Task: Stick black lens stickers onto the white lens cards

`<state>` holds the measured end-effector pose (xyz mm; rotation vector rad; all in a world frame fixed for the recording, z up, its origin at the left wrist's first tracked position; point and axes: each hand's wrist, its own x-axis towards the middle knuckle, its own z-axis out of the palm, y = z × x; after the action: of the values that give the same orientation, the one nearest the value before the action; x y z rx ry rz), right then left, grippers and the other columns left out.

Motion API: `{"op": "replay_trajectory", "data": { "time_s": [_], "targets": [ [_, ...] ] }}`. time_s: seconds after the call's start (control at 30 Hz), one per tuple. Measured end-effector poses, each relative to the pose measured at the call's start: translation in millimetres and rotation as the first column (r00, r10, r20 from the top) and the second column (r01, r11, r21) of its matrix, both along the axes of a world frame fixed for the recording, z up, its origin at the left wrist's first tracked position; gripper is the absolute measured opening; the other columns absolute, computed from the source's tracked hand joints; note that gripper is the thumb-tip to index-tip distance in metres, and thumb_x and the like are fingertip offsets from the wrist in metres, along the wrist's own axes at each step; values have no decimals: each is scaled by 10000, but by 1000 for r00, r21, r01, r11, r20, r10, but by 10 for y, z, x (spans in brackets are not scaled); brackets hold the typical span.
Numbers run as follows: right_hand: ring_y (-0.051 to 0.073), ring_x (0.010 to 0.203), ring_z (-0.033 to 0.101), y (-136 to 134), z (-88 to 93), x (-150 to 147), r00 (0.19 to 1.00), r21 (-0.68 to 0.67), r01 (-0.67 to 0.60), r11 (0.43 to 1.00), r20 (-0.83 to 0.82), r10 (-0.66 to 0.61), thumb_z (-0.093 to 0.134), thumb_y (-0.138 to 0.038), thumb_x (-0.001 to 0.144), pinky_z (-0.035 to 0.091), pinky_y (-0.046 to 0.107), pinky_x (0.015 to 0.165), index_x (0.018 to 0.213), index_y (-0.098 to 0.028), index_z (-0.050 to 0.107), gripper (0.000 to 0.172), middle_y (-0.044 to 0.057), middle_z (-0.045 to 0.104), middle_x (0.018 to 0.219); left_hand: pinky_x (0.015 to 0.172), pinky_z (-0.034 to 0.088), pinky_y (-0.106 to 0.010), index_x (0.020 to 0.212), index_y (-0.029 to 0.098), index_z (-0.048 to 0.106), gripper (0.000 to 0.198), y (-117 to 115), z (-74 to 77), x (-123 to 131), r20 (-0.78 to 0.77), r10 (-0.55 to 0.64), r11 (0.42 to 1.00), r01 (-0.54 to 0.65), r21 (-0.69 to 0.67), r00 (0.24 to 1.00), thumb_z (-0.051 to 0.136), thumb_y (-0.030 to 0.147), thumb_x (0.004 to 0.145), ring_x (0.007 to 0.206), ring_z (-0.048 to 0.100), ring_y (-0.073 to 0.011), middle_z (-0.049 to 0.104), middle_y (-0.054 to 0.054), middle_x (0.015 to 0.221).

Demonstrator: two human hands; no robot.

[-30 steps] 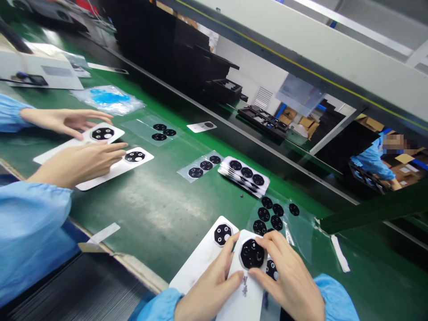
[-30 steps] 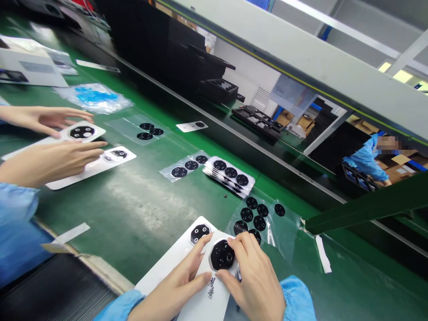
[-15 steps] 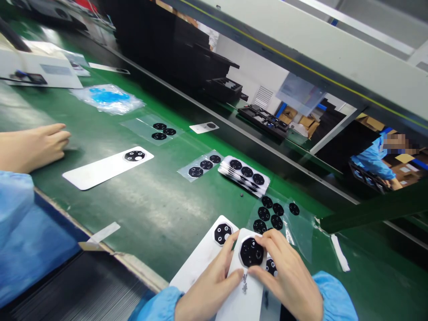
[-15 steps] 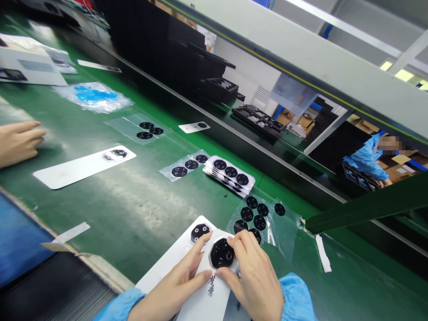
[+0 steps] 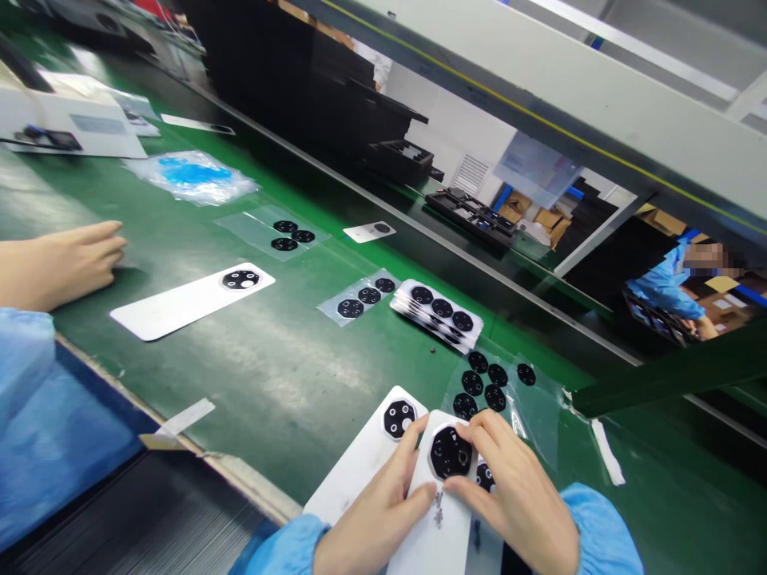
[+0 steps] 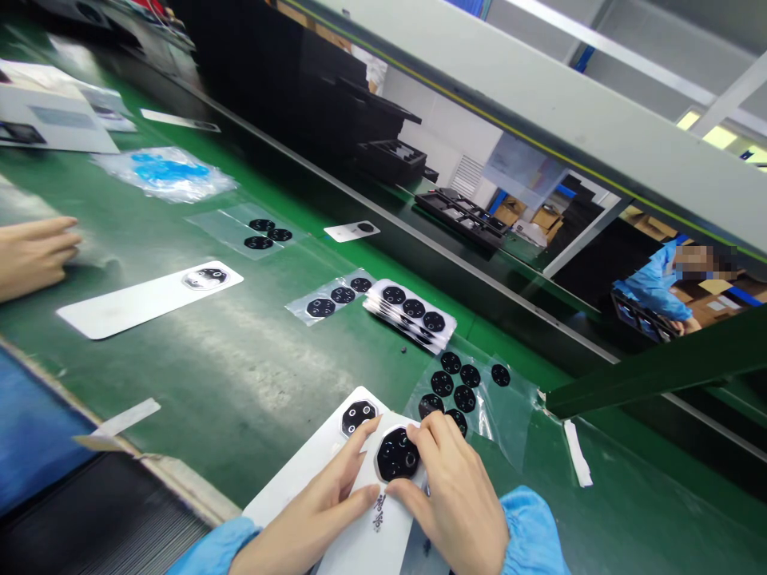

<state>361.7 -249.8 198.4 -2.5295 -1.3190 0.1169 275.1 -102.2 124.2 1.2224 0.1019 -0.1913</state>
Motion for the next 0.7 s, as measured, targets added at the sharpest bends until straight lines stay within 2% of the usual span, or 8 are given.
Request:
{"op": "replay_trajectory", "data": {
  "time_s": [0.17,0.27,0.37,0.47,0.6,0.7],
  "targets": [
    [225,828,568,11,-5,-7,999,-12,-4,1000,34,5,728,-81,712,543,371,660,1041,-181,484,422,48,548,919,1139,221,-382,1473,202,101,730,7,14,-3,11,25,988,-26,152,1000,452,206,833,1402,218,-251,224,-53,1545],
    [229,823,566,25,-13,-7,997,-15,-12,1000,75,13,748,-70,689,542,376,647,1028,-175,487,441,48,550,911,1165,145,-360,1478,178,102,719,3,28,-4,-3,27,971,-26,237,1000,436,223,843,1423,147,-231,176,-37,1558],
    [228,810,564,39,-20,-7,994,-17,-24,1000,110,25,769,-66,662,543,374,636,1006,-167,495,452,48,552,898,1168,133,-359,1481,170,110,682,3,51,-13,-31,47,963,-37,266,998,395,227,864,1426,137,-218,208,-25,1549],
    [225,793,560,50,-24,-13,988,-15,-36,999,149,38,778,-65,646,545,371,624,1000,-163,501,460,46,555,885,1164,154,-369,1476,187,164,615,0,73,-24,-52,78,971,-64,229,996,365,294,906,1421,163,-222,239,-19,1539],
    [219,770,557,60,-19,-29,985,-20,-46,999,167,48,788,-93,638,544,359,600,978,-168,509,445,37,555,861,1166,143,-380,1436,220,309,586,-35,46,-20,-84,163,977,-149,154,983,360,488,917,1420,172,-231,317,-16,1510],
    [221,762,560,61,-17,-39,982,-28,-44,999,182,48,800,-105,622,545,356,597,950,-177,511,444,33,560,849,1157,173,-399,1376,225,423,576,-74,1,-5,-78,251,963,-241,119,965,403,536,891,1405,224,-249,411,-30,1459]
  ]
}}
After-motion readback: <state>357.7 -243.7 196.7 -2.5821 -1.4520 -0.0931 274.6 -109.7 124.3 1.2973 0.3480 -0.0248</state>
